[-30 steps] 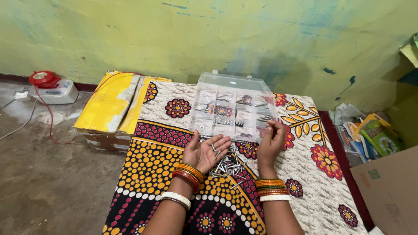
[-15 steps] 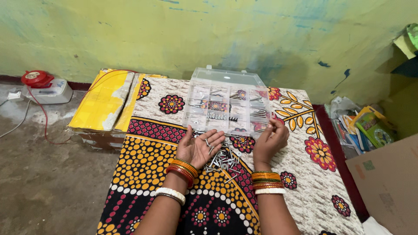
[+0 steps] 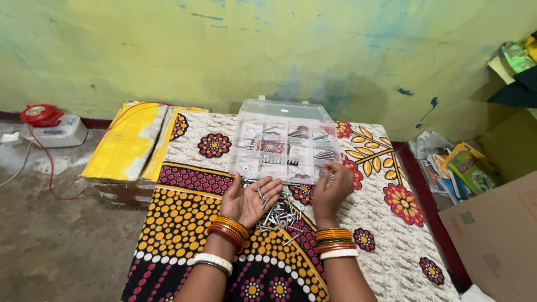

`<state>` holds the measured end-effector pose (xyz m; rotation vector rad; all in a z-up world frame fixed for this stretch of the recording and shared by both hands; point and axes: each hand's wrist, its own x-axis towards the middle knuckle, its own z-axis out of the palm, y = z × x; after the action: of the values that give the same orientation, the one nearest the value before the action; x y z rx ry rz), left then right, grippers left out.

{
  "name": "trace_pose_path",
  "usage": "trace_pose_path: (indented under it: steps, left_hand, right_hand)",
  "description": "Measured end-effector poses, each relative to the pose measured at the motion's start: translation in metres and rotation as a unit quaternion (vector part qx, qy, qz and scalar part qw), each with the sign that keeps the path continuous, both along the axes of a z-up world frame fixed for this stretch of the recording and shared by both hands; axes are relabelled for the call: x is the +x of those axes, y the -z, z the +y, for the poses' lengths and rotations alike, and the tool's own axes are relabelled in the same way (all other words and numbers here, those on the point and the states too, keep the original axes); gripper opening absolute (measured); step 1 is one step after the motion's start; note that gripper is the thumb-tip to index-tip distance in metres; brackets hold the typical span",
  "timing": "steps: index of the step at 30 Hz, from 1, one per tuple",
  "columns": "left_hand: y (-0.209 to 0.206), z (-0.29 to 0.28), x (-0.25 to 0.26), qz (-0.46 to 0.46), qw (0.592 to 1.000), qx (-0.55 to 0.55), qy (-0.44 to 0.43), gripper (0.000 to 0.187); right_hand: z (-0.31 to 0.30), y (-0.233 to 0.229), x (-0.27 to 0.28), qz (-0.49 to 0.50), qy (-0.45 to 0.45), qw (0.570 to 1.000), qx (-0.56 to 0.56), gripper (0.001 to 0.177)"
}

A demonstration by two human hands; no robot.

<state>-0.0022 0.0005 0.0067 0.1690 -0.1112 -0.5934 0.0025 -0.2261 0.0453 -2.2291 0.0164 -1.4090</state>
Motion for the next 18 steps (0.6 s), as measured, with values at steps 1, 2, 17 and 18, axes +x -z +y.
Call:
trace_pose_path:
  steps: [1, 2, 17, 18]
  left_hand:
    - [-0.001, 0.000, -0.001, -0.002, 1.000, 0.000, 0.001, 0.101]
    - [-0.001, 0.000, -0.001, -0.005, 1.000, -0.003, 0.002, 0.101]
    - [0.001, -0.001, 0.000, -0.008, 1.000, -0.005, 0.000, 0.101]
    - [0.001, -0.001, 0.000, -0.008, 1.000, -0.006, 0.001, 0.101]
  right_hand:
    - [0.006, -0.003, -0.002, 0.002, -0.061, 0.998, -0.028, 0.014]
    - [0.012, -0.006, -0.002, 0.001, -0.061, 0.998, -0.028, 0.014]
    - [0.033, -0.004, -0.009, 0.088, -0.219, 0.971, 0.033, 0.016]
    - [0.033, -0.004, -0.009, 0.079, -0.213, 0.974, 0.021, 0.015]
